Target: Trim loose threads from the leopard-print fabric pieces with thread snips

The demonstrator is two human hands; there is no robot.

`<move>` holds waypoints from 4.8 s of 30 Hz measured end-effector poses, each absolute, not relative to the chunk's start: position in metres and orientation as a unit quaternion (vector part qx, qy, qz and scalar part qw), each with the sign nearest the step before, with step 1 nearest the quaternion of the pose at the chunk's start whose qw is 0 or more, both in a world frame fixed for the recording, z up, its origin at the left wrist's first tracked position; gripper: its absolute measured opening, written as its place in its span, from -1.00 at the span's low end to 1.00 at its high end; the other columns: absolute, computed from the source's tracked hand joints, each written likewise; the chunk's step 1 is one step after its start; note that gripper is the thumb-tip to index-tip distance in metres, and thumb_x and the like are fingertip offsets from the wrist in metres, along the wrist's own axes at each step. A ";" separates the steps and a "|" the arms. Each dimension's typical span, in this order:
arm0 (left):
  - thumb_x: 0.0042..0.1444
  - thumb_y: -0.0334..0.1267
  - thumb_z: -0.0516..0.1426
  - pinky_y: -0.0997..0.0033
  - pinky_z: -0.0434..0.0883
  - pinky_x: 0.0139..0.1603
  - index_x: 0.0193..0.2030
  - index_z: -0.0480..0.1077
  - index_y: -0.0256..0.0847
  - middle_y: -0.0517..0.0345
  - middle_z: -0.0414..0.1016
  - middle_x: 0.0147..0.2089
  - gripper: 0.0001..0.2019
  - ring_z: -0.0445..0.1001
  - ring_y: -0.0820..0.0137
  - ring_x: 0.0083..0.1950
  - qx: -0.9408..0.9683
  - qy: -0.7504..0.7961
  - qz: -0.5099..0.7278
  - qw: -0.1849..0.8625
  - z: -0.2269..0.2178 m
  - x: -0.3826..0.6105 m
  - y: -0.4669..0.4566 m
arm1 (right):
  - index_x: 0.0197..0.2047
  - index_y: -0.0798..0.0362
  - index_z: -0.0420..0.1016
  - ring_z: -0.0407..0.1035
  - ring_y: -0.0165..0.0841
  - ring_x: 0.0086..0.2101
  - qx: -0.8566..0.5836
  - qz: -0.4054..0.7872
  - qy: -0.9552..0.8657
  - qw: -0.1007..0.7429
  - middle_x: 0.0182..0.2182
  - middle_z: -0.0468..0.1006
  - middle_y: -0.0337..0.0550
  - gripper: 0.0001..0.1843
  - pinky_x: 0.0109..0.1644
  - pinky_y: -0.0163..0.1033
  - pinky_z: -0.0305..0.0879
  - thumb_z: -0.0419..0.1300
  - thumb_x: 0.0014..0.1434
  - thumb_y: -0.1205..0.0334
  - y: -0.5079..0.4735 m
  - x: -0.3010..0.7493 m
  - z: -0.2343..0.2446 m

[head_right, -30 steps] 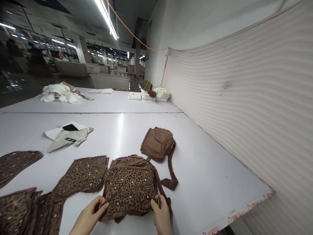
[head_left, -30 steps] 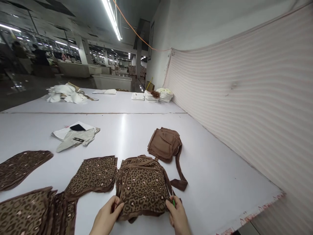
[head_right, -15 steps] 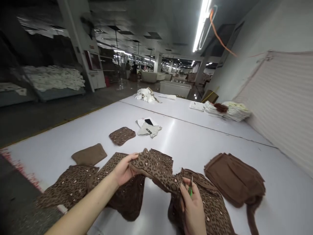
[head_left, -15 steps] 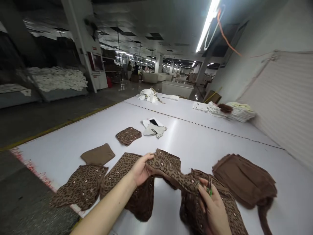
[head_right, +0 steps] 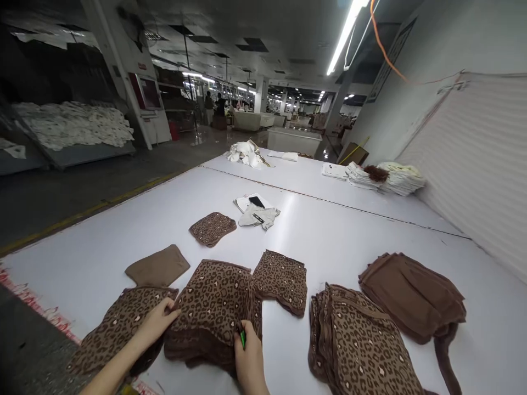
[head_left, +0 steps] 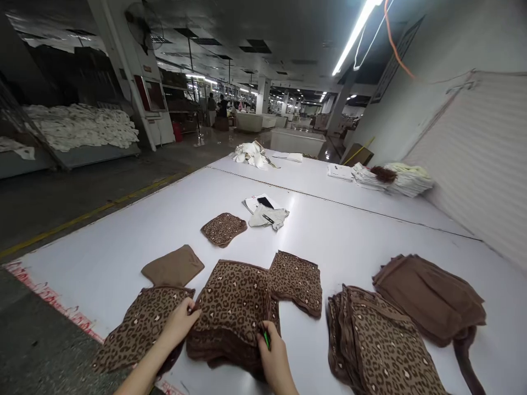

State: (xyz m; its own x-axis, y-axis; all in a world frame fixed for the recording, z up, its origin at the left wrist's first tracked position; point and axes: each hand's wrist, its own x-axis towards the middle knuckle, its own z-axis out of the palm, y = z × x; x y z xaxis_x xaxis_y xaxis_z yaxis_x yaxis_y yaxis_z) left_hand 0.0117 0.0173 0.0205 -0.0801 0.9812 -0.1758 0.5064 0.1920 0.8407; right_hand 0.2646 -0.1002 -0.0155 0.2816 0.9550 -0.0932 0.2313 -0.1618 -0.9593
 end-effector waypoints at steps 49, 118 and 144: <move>0.15 -0.48 -0.01 0.12 0.22 0.01 -0.19 0.38 -0.13 0.12 0.40 -0.14 -0.78 0.32 0.28 -0.07 0.935 0.189 0.165 0.250 0.015 0.524 -0.165 | -0.16 -0.03 0.27 0.41 -0.23 -0.13 -0.783 0.117 -0.494 0.360 0.20 0.23 -0.05 -0.79 -0.15 -0.17 0.31 -0.08 0.21 0.42 -0.297 0.657 -0.005; 0.23 -0.35 -0.03 0.18 0.11 -0.04 -0.33 0.39 -0.13 0.20 0.30 -0.41 -0.80 0.25 0.34 -0.28 0.927 0.107 0.301 0.198 -0.010 0.522 -0.169 | -0.47 0.10 0.35 -0.09 -0.61 -0.83 -0.582 0.565 0.195 0.551 -0.69 0.27 -0.35 -0.59 -0.76 -0.45 -0.31 0.00 0.32 0.04 -0.279 0.607 0.029; 0.22 -0.42 -0.03 0.15 0.12 0.03 -0.21 0.35 -0.13 0.18 0.40 -0.27 -0.83 0.34 0.35 -0.18 0.926 0.130 0.241 0.258 0.001 0.517 -0.162 | -0.48 0.04 0.29 -0.12 -0.62 -0.81 -0.639 0.451 0.069 0.619 -0.72 0.20 -0.44 -0.51 -0.75 -0.43 -0.34 0.33 -0.18 -0.19 -0.304 0.604 0.006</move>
State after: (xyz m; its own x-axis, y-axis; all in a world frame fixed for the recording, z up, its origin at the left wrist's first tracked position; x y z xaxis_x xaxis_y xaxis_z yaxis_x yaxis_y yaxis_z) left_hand 0.5173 -0.1622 0.0014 0.8496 0.3660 0.3799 0.1173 -0.8332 0.5404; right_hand 0.6040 -0.3037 0.0060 0.5829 0.4699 -0.6629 -0.6475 -0.2242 -0.7283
